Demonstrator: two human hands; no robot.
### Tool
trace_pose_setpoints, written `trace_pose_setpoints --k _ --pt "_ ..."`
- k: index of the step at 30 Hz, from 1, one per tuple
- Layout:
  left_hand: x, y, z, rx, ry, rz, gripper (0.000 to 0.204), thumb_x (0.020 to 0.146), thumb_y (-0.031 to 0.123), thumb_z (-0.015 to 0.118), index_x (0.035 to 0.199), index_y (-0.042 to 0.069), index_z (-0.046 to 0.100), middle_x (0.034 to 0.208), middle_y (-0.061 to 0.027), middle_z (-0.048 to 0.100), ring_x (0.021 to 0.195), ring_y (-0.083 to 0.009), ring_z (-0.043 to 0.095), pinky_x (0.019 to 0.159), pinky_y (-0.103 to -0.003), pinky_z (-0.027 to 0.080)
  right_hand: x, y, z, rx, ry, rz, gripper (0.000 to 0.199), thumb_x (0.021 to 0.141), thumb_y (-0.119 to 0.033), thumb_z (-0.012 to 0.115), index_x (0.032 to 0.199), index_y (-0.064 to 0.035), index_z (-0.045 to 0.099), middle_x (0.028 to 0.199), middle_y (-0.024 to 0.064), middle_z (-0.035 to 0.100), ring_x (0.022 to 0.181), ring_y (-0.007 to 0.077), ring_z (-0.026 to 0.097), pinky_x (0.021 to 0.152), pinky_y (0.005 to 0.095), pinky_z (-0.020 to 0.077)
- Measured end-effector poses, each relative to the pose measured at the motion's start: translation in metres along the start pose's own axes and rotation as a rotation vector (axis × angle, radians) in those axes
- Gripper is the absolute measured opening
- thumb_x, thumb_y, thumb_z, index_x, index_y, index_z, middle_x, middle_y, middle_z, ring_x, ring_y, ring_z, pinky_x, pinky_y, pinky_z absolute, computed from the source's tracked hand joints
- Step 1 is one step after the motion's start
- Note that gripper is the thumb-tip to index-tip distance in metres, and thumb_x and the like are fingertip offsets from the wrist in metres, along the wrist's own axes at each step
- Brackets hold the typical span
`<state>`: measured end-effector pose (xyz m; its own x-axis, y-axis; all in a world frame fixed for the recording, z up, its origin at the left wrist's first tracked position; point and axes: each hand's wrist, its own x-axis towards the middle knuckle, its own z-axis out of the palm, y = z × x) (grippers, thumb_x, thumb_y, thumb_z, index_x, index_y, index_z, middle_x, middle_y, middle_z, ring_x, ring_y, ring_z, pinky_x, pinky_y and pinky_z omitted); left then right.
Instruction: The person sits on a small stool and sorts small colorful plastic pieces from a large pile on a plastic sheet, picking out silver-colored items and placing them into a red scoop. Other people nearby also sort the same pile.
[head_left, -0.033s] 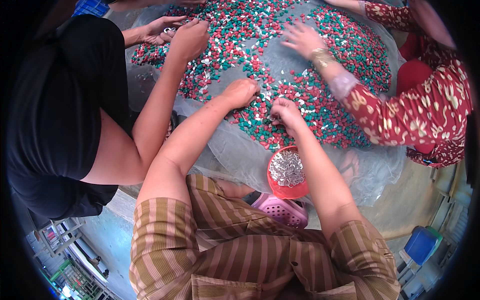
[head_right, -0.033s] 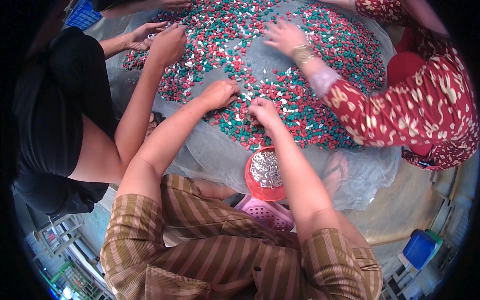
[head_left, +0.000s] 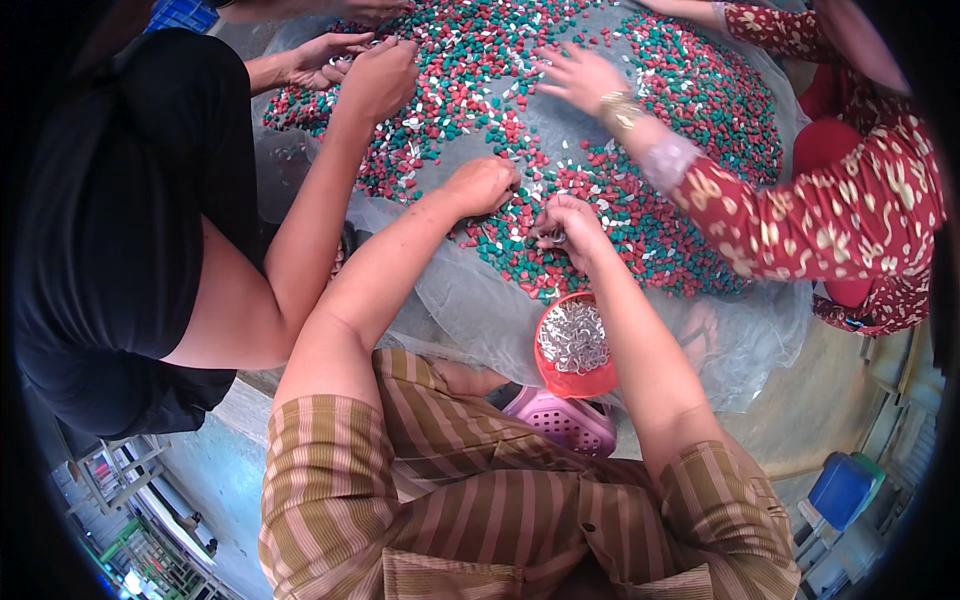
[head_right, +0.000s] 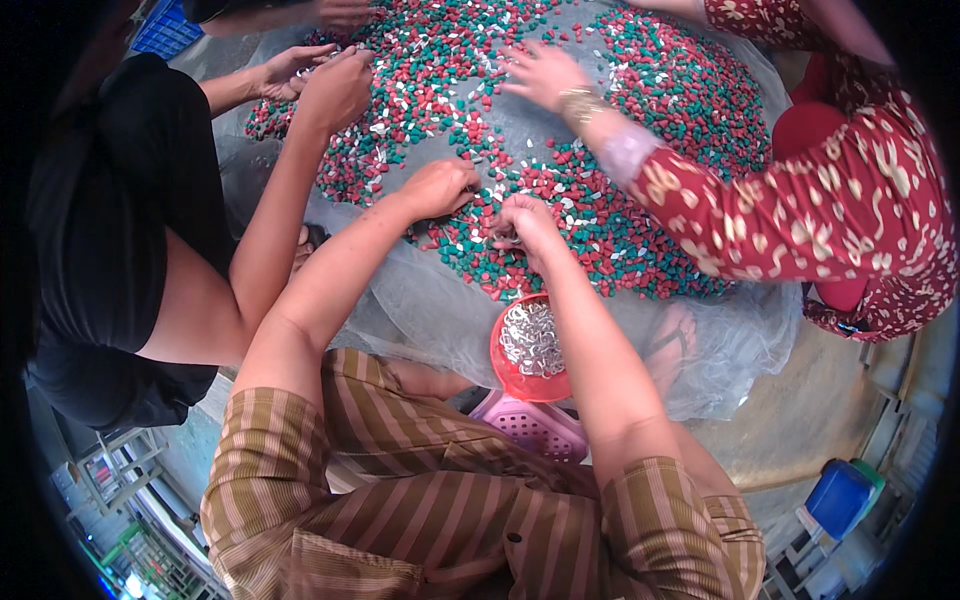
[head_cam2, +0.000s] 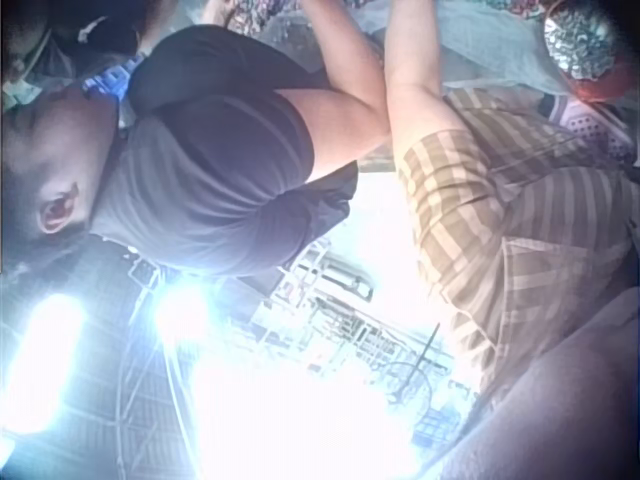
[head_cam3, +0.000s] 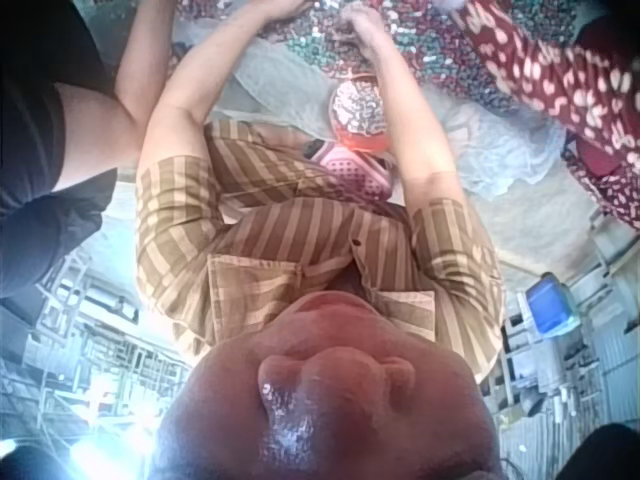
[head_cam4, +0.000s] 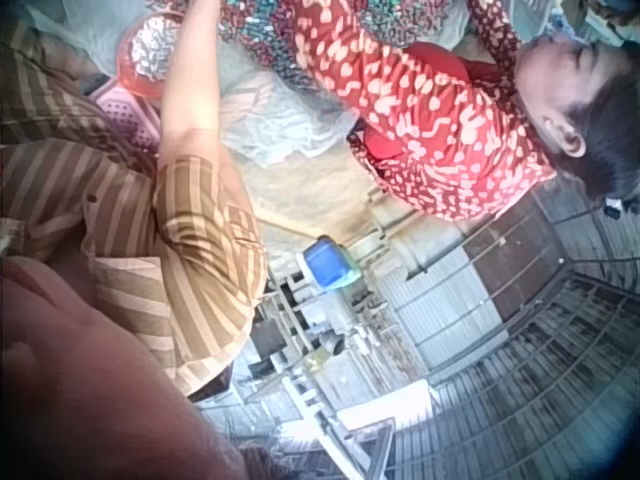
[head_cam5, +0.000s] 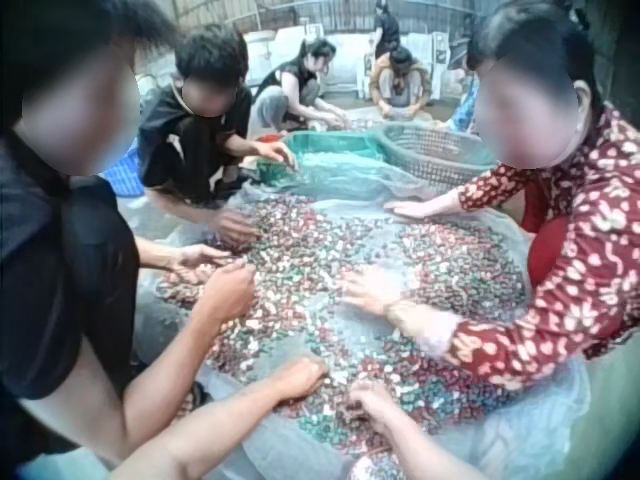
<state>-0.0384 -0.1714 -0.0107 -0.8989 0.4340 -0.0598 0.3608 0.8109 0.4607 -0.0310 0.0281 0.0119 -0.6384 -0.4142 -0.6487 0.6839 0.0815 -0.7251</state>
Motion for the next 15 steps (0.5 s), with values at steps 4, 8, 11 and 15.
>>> trace_pose_setpoints --k 4,8,11,15 --pt "0.008 -0.019 -0.003 -0.373 -0.01 -0.152 0.013 0.076 0.013 0.063 0.082 0.001 0.065 0.082 -0.0079 0.065 0.075 -0.0199 0.062 0.072 -0.033 0.049 0.016 0.01 0.01 -0.23 0.035 -0.106 0.012 0.072 -0.016 0.063 0.071 -0.0042 0.06 0.067 0.0051 0.062 0.065 0.0178 0.063 0.059 0.0322 0.0496" --pt "0.002 -0.031 -0.028 -1.284 -0.115 -0.363 0.011 0.08 0.013 0.057 0.081 0.004 0.061 0.075 -0.0062 0.062 0.071 -0.0146 0.061 0.058 -0.026 0.045 0.013 0.017 0.043 -0.992 0.203 -0.349 0.018 0.069 -0.025 0.071 0.081 -0.0111 0.068 0.078 0.0118 0.067 0.079 0.0278 0.065 0.069 0.039 0.0502" --pt "-0.004 -0.02 -0.047 -1.635 -0.102 -0.297 0.012 0.083 0.017 0.055 0.079 0.006 0.056 0.078 -0.0094 0.062 0.072 -0.0188 0.064 0.053 -0.025 0.044 0.012 0.02 0.047 -1.116 0.256 -0.356 0.017 0.07 -0.023 0.069 0.082 -0.0104 0.067 0.078 0.0119 0.066 0.078 0.0284 0.065 0.068 0.0383 0.0504" --pt "-0.003 -0.019 -0.055 -1.576 -0.174 -0.314 0.014 0.086 0.02 0.056 0.08 0.008 0.053 0.081 -0.0105 0.063 0.072 -0.0214 0.065 0.049 -0.024 0.043 0.025 0.019 0.022 -0.765 0.201 -0.344 0.014 0.074 -0.014 0.061 0.084 -0.0048 0.064 0.075 0.0115 0.065 0.067 0.0235 0.064 0.064 0.036 0.0508"
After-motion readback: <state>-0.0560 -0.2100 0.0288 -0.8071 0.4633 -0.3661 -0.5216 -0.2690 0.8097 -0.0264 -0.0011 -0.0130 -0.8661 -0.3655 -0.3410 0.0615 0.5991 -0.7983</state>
